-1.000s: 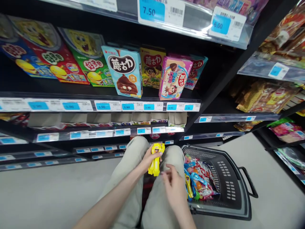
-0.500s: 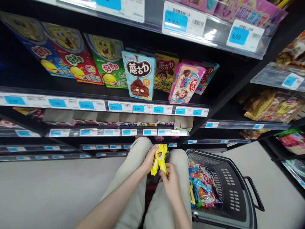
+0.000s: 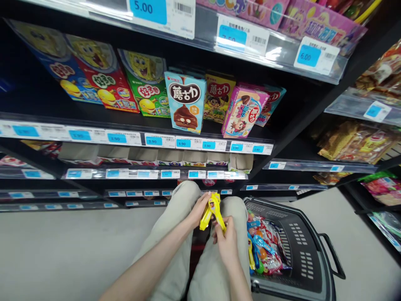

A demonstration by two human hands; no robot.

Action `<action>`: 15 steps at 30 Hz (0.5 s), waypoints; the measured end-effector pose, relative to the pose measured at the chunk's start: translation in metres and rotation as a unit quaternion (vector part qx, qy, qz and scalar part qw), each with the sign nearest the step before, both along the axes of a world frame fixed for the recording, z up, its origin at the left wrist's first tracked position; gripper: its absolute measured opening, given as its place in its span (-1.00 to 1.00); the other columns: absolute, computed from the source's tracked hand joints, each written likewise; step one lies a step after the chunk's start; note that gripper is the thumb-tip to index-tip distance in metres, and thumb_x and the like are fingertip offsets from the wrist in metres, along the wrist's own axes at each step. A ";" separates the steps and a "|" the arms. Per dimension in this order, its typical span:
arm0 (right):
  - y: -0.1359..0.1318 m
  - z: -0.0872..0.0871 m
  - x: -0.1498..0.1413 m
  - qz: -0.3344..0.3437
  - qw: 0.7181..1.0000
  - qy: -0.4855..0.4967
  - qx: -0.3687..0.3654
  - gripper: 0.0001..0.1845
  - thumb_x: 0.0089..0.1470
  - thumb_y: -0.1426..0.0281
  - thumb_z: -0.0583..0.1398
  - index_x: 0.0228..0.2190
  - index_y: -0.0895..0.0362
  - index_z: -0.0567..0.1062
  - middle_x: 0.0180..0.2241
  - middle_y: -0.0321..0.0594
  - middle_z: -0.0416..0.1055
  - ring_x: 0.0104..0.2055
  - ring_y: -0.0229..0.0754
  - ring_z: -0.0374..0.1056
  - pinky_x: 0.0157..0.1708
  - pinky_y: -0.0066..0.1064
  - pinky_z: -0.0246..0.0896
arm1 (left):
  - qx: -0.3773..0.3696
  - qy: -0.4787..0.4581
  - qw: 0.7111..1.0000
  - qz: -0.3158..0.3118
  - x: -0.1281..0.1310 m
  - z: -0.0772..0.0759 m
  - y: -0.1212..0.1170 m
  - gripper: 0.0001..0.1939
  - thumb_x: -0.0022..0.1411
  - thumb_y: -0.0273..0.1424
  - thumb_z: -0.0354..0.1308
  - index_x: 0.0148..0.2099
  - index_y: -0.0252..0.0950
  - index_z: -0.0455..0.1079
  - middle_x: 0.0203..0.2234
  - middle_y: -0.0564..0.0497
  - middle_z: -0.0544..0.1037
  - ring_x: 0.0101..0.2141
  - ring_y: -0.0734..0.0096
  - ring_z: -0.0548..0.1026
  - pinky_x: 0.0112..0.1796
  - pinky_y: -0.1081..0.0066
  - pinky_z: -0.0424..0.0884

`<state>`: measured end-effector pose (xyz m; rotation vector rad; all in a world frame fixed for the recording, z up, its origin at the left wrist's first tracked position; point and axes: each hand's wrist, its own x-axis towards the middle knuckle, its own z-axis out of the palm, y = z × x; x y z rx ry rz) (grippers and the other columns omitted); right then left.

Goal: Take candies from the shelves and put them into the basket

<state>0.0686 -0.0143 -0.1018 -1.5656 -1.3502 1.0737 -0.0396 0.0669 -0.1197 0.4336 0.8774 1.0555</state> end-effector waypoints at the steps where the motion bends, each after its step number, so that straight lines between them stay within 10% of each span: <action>1: -0.001 0.000 -0.001 -0.015 0.998 -0.050 0.031 -0.90 0.12 0.31 -0.02 -0.39 0.07 0.16 -0.49 -0.26 0.35 -0.54 -0.18 0.31 -0.58 -0.40 0.18 | -0.009 -0.003 1.000 -0.019 -0.001 0.000 0.000 -0.49 0.10 -0.09 0.10 0.00 -0.31 0.27 -0.57 0.08 0.42 -0.69 0.49 0.35 -0.70 0.54 0.22; 8: -0.006 -0.003 -0.012 0.008 0.919 -0.367 0.143 -0.55 0.00 0.65 -0.15 -0.16 0.12 0.35 -0.28 -0.06 0.30 -0.37 -0.06 0.29 -0.47 -0.29 0.21 | -0.045 -0.076 0.993 -0.073 -0.005 0.008 0.001 -0.48 0.10 -0.07 0.09 -0.01 -0.31 0.26 -0.51 0.01 0.43 -0.71 0.57 0.29 -0.76 0.63 0.10; 15: -0.005 0.003 -0.007 -0.008 0.934 -0.315 0.169 -0.53 0.16 0.41 -0.04 0.11 0.16 0.21 -0.27 -0.01 0.24 -0.21 0.06 0.20 -0.24 -0.05 0.24 | 0.026 -0.107 0.992 -0.060 -0.008 0.009 -0.001 -0.56 0.02 -0.16 0.20 -0.09 -0.25 0.25 -0.43 0.01 0.43 -0.64 0.57 0.34 -0.73 0.65 0.15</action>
